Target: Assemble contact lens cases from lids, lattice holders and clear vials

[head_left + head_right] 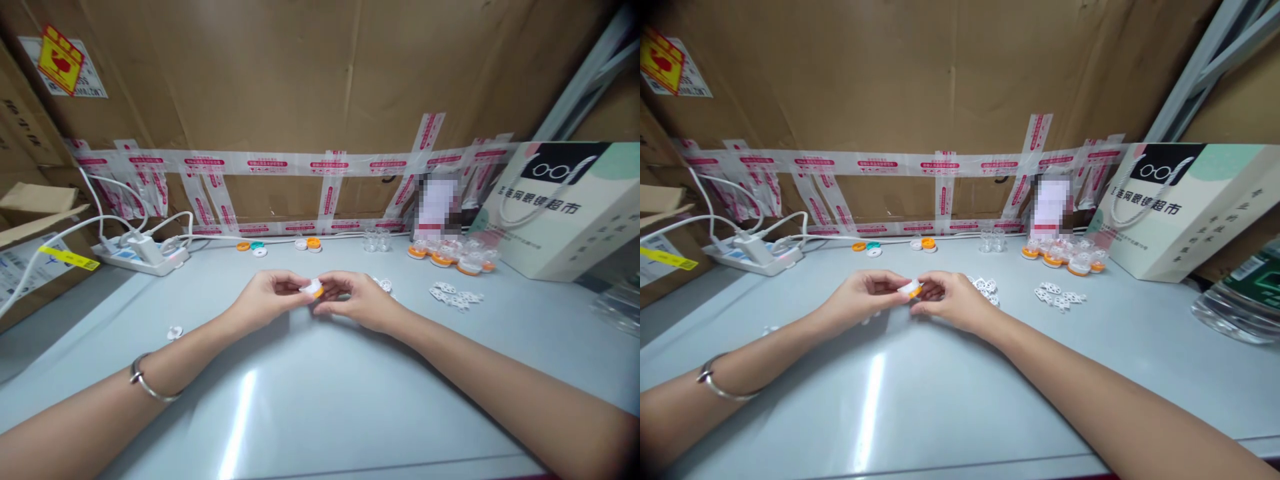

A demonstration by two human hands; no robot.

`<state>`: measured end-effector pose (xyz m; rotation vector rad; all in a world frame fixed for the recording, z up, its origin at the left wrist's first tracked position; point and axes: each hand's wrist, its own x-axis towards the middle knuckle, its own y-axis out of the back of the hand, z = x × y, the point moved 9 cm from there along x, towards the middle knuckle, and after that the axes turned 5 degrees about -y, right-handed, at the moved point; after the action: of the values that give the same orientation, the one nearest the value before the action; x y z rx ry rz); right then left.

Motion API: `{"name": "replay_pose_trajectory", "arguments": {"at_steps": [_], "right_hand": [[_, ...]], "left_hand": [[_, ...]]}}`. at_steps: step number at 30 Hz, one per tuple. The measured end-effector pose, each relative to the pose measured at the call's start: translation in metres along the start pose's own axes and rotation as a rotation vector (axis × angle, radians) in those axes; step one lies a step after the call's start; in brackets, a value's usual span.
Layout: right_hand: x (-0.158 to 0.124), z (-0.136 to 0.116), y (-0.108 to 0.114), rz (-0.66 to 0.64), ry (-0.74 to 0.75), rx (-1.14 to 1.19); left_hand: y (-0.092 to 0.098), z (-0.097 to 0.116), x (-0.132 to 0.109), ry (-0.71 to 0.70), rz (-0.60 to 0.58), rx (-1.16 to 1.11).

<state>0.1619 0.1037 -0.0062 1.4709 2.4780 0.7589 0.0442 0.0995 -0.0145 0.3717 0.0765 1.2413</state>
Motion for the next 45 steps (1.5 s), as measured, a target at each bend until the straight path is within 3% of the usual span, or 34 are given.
{"name": "replay_pose_trajectory", "arguments": {"at_steps": [4, 7, 16, 20, 23, 30, 37, 45], "right_hand": [[-0.010, -0.017, 0.016, 0.227, 0.105, 0.069], [-0.014, -0.017, 0.019, 0.286, 0.074, 0.262], [-0.019, -0.007, -0.019, 0.179, -0.278, 0.959], [-0.026, -0.005, -0.028, 0.201, -0.322, 1.146], [-0.027, -0.004, -0.031, 0.193, -0.321, 1.242], [-0.024, 0.003, -0.039, 0.141, -0.372, 1.294], [-0.022, 0.003, -0.035, 0.156, -0.312, 1.279], [-0.023, 0.002, -0.036, 0.136, -0.330, 1.225]], "left_hand": [[-0.003, 0.007, -0.005, 0.029, -0.039, -0.197], [-0.002, 0.015, -0.008, -0.013, -0.028, -0.291], [0.019, 0.046, -0.013, -0.357, 0.152, -0.211], [0.017, 0.055, -0.019, -0.503, 0.186, -0.036], [0.012, 0.058, -0.021, -0.532, 0.168, 0.042], [0.006, 0.066, -0.023, -0.590, 0.102, 0.278], [0.005, 0.075, -0.028, -0.633, 0.061, 0.458], [0.008, 0.082, -0.034, -0.650, 0.142, 0.499]]}}
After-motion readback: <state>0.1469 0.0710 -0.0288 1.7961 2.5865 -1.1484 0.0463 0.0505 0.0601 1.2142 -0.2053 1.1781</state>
